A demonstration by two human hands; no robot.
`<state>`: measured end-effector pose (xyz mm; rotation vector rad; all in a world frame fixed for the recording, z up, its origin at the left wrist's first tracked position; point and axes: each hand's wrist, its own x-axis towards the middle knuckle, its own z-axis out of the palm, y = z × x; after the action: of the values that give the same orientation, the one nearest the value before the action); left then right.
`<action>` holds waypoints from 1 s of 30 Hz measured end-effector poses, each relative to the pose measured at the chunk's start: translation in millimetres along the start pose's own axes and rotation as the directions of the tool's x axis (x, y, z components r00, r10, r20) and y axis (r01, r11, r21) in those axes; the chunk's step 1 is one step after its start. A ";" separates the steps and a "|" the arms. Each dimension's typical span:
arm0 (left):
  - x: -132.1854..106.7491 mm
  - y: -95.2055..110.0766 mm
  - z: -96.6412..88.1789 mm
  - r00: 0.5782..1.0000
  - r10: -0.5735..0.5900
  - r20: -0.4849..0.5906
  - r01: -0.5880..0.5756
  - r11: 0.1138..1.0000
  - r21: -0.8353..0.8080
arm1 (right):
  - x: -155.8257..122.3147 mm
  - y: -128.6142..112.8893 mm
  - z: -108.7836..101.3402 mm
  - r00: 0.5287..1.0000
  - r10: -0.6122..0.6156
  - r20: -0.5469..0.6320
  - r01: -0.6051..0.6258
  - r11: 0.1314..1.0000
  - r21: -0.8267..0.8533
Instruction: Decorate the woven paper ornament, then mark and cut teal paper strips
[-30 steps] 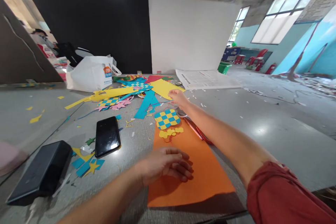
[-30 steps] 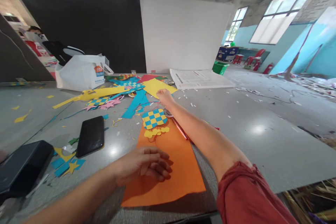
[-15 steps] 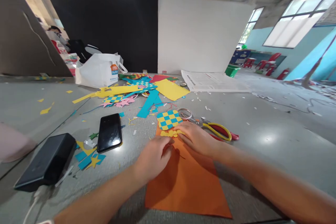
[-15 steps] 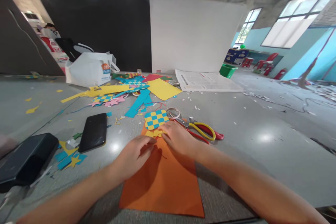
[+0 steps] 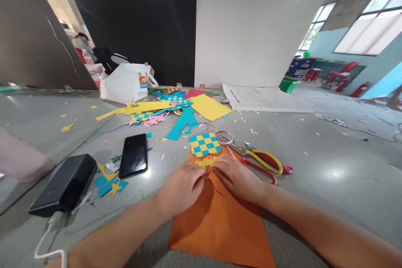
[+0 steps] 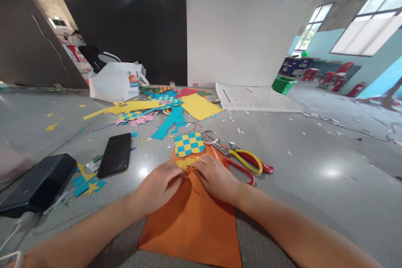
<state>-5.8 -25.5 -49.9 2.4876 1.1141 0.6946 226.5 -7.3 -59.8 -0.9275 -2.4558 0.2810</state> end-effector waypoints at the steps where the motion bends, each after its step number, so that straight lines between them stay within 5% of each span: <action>1: -0.2 -0.4 0.3 1.000 -0.001 0.000 0.001 1.000 -0.005 | 0.2 0.7 0.5 1.000 -0.004 -0.007 0.003 1.000 -0.011; 21: -0.8 -4.0 -1.1 0.998 -0.065 -0.011 0.064 0.998 -0.022 | -1.3 1.8 1.6 0.995 -0.042 -0.086 0.026 0.984 -0.177; 30: 2.3 -1.7 -6.7 0.997 0.066 0.041 -0.067 0.998 0.015 | -1.4 -8.8 -3.4 0.998 -0.063 -0.013 0.061 0.990 -0.125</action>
<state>-9.3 -22.0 -44.5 2.5514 1.0314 0.6529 224.2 -14.8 -54.3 -0.8985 -2.5050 0.0990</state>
